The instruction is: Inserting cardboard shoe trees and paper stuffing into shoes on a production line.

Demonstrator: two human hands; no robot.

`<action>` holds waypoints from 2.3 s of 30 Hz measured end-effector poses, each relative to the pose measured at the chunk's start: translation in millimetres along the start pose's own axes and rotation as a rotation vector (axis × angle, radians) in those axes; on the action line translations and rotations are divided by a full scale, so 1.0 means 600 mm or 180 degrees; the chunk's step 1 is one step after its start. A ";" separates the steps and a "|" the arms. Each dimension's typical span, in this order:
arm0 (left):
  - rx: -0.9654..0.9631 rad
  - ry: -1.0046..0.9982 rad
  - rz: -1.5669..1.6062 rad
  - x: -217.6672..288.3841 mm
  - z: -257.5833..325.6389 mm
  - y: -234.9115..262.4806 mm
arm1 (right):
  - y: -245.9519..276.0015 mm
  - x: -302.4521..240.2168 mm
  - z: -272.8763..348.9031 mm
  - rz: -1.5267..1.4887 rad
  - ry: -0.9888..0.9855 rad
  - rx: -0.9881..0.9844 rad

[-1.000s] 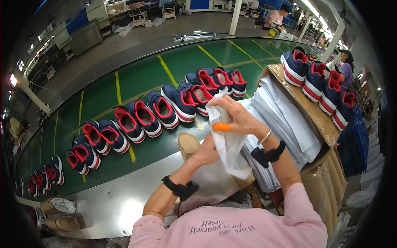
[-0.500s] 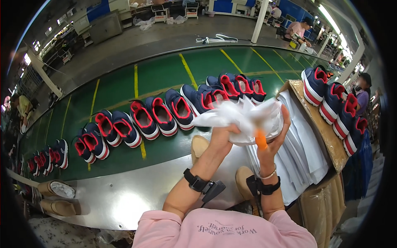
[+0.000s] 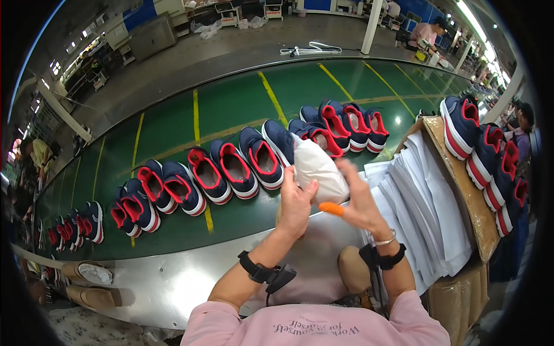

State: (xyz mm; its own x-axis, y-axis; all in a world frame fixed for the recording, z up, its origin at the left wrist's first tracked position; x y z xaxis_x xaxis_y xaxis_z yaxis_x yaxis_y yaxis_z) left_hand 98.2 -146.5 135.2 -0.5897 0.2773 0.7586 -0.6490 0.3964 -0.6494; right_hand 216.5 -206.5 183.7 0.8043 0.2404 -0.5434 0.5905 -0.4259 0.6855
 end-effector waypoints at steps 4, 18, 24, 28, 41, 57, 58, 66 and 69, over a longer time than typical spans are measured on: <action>-0.0378 0.0358 -0.1510 0.003 -0.054 0.082 | -0.009 0.023 0.010 -0.0246 -0.0790 0.0012; -0.1792 -0.1263 -0.5265 0.103 -0.261 0.199 | -0.181 0.072 -0.139 -0.0119 -0.1532 -0.0785; -0.1632 -0.0706 -0.5034 0.123 -0.261 0.213 | -0.244 0.001 -0.150 0.1123 -0.0370 -0.0843; -0.1771 -0.0752 -0.4796 0.110 -0.256 0.217 | -0.236 0.007 -0.117 0.1391 0.0544 -0.1227; -0.2424 -0.1756 -0.4372 0.034 -0.164 0.085 | -0.070 0.215 -0.178 0.1887 -0.0059 0.0295; -0.2625 -0.1705 -0.5445 0.044 -0.191 0.179 | -0.196 0.249 -0.187 0.2010 -0.0888 -0.1397; -0.2613 -0.1484 -0.5493 0.049 -0.188 0.179 | -0.187 0.241 -0.182 0.1784 -0.0771 -0.1436; -0.2053 -0.2194 -0.5499 0.077 -0.130 0.085 | 0.069 -0.017 0.123 0.1632 -0.0530 -0.1209; -0.1765 -0.1433 -0.4119 0.059 -0.005 0.023 | 0.042 -0.024 0.282 0.1580 -0.1323 -0.1804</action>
State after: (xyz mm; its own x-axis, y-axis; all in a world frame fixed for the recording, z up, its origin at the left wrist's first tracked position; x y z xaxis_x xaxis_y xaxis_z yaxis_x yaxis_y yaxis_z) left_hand 69.6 -128.7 153.0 0.0796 -0.7696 0.6335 -0.6266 0.4556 0.6323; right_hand 208.9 -368.4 126.8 0.9539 -0.2443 -0.1741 0.2100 0.1293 0.9691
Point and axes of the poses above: each hand's wrist, its own z-axis away from the middle knuckle, its own y-axis out of the back of the hand, x = y × z, the point moved 3 cm from there along -z, towards the middle knuckle, and after that the axes turned 7 degrees about z, right-handed, at the moved point
